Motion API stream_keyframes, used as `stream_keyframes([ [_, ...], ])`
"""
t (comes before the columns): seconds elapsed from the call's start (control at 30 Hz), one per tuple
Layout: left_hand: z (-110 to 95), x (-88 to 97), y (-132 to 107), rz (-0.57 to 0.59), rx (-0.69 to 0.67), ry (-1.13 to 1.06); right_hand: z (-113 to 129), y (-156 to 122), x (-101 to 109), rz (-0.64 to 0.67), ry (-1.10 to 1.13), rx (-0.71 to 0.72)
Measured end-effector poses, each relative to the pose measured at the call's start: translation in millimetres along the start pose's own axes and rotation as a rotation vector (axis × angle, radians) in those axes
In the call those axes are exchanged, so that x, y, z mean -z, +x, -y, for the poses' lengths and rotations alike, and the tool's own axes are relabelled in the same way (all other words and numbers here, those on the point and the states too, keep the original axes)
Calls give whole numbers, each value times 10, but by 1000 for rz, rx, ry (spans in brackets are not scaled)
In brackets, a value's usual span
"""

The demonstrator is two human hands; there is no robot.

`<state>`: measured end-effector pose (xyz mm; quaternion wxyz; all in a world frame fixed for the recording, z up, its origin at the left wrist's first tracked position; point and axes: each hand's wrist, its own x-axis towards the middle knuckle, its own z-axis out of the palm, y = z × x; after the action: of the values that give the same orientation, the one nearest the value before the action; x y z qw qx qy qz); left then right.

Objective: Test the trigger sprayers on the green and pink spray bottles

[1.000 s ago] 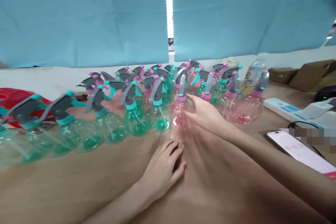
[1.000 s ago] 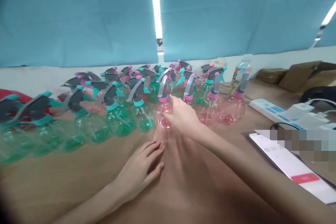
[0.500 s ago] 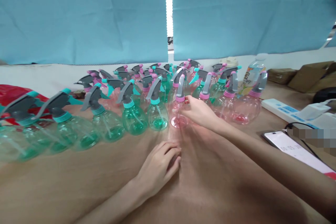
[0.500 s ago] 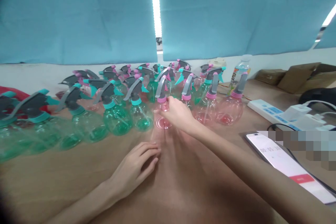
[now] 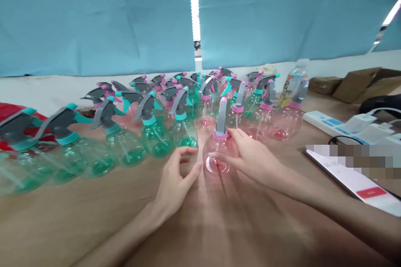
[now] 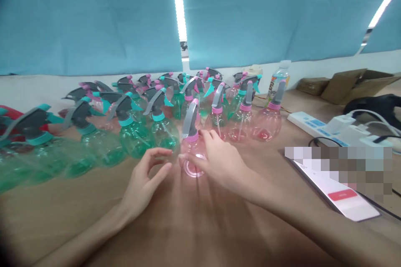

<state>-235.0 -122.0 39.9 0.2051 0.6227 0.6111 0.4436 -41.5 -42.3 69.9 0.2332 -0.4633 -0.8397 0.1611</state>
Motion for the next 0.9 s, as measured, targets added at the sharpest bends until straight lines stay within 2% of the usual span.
stream_keyframes([
  [0.07, -98, 21, 23, 27, -54, -46, 27, -160, -9, 7, 23, 56],
  [0.23, -420, 20, 34, 154, -166, -81, 118, -477, -72, 21, 55, 93],
  [0.43, -753, -96, 20, 136, -157, -201, 172, -661, -236, -214, 71, 323],
  [0.5, -798, -129, 28, 125, -174, -226, 163, -672, -297, -240, 133, 363],
  [0.6, -792, -163, 48, 122, -194, -246, 85, -646, -354, -173, 316, 406],
  [0.73, -738, -176, 78, 144, -186, -313, -146, -569, -331, -9, 498, 558],
  [0.9, -740, -136, 97, 136, -185, -291, -457, -473, -280, 84, 373, 629],
])
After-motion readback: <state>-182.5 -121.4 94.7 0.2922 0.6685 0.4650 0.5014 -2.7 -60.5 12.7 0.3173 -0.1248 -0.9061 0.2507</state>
